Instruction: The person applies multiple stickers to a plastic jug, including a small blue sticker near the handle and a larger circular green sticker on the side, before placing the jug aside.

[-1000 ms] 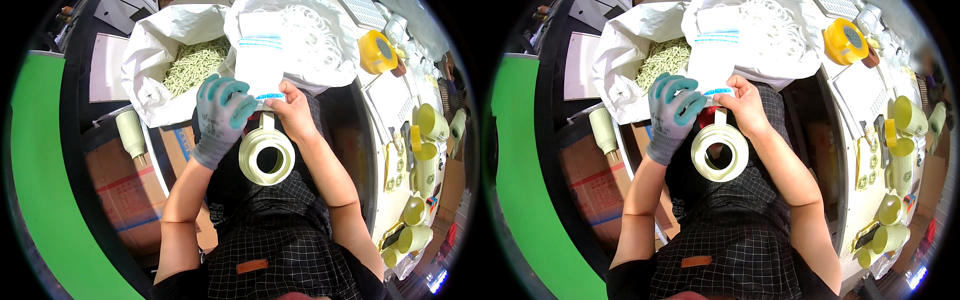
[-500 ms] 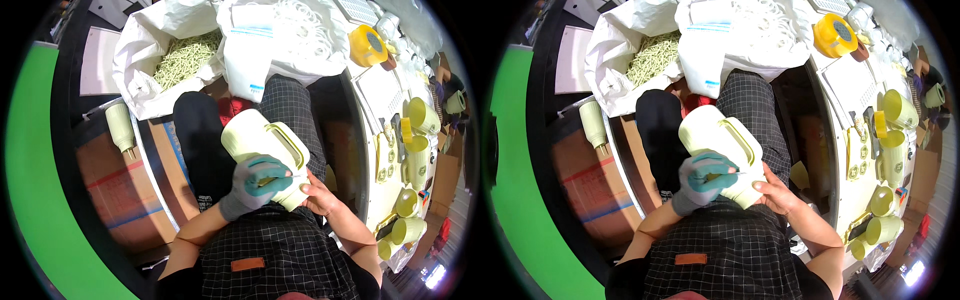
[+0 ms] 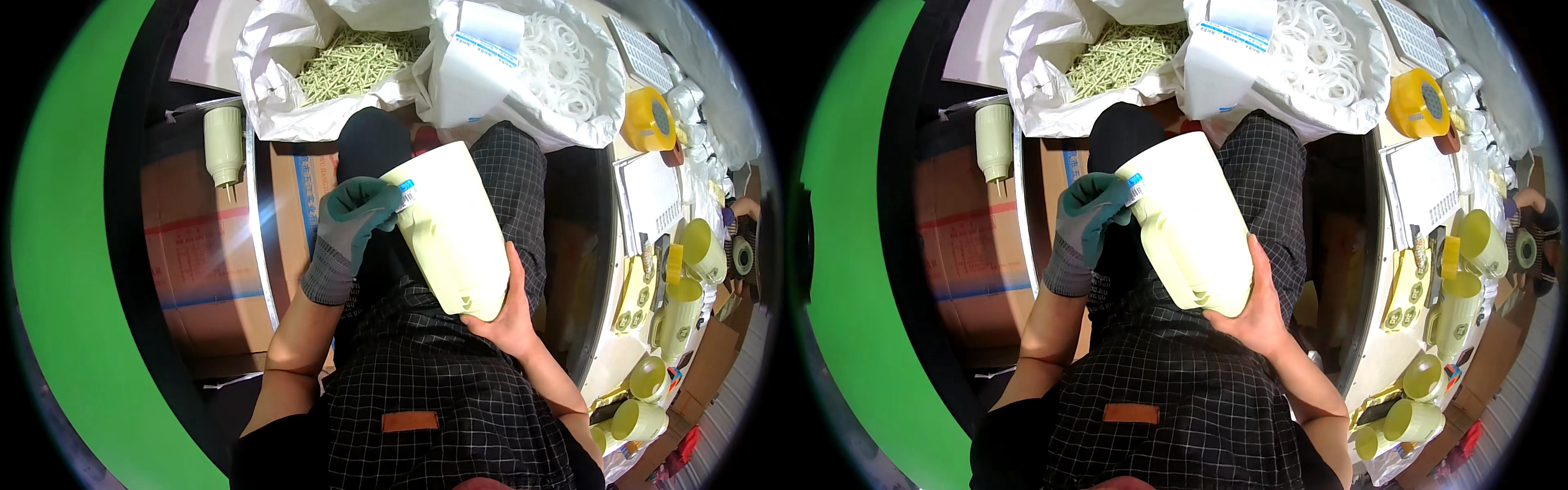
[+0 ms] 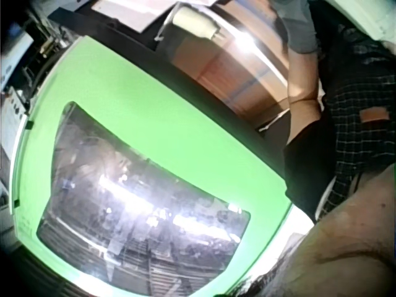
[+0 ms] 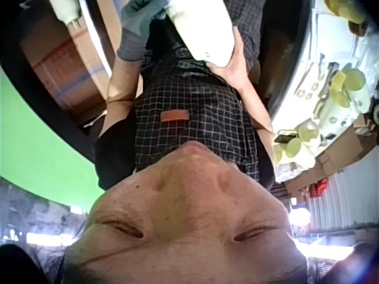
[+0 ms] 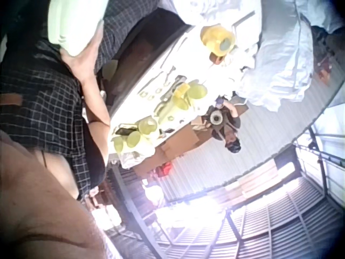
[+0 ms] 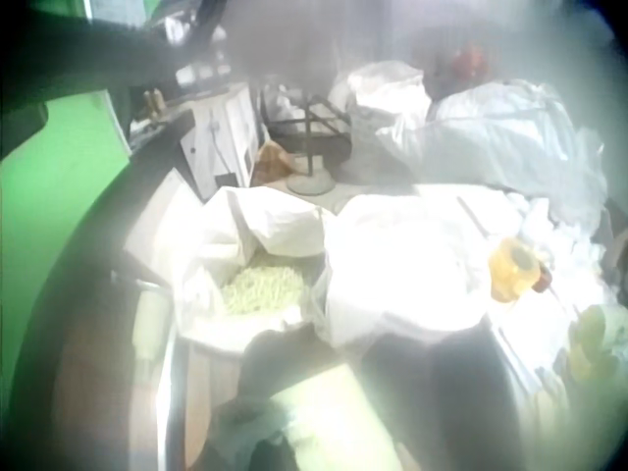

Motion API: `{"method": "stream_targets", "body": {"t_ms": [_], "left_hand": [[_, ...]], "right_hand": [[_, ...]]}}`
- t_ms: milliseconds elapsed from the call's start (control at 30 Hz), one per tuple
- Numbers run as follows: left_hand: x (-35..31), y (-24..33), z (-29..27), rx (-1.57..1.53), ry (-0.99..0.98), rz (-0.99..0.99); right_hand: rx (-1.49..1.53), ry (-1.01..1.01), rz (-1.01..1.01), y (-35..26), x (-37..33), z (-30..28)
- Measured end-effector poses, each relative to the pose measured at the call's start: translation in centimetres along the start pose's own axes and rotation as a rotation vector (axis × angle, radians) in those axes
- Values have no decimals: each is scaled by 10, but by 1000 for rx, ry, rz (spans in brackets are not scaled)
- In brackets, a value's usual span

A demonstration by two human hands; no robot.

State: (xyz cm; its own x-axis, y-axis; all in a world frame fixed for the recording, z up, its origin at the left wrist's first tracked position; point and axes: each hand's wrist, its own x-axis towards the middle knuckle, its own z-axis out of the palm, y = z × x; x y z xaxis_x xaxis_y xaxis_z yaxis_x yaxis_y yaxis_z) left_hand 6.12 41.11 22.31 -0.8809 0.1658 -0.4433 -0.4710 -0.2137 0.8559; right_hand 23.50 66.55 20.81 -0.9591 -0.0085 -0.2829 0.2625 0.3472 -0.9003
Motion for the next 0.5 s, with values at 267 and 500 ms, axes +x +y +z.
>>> {"method": "stream_targets", "body": {"t_ms": [267,500], "left_hand": [[-5,2,-10,96,9,-2],[2,-29,-43,769,180,516]], "right_hand": [[-249,67,-186,-5,1,8],[91,-17,-55,-10,4,-13]]}}
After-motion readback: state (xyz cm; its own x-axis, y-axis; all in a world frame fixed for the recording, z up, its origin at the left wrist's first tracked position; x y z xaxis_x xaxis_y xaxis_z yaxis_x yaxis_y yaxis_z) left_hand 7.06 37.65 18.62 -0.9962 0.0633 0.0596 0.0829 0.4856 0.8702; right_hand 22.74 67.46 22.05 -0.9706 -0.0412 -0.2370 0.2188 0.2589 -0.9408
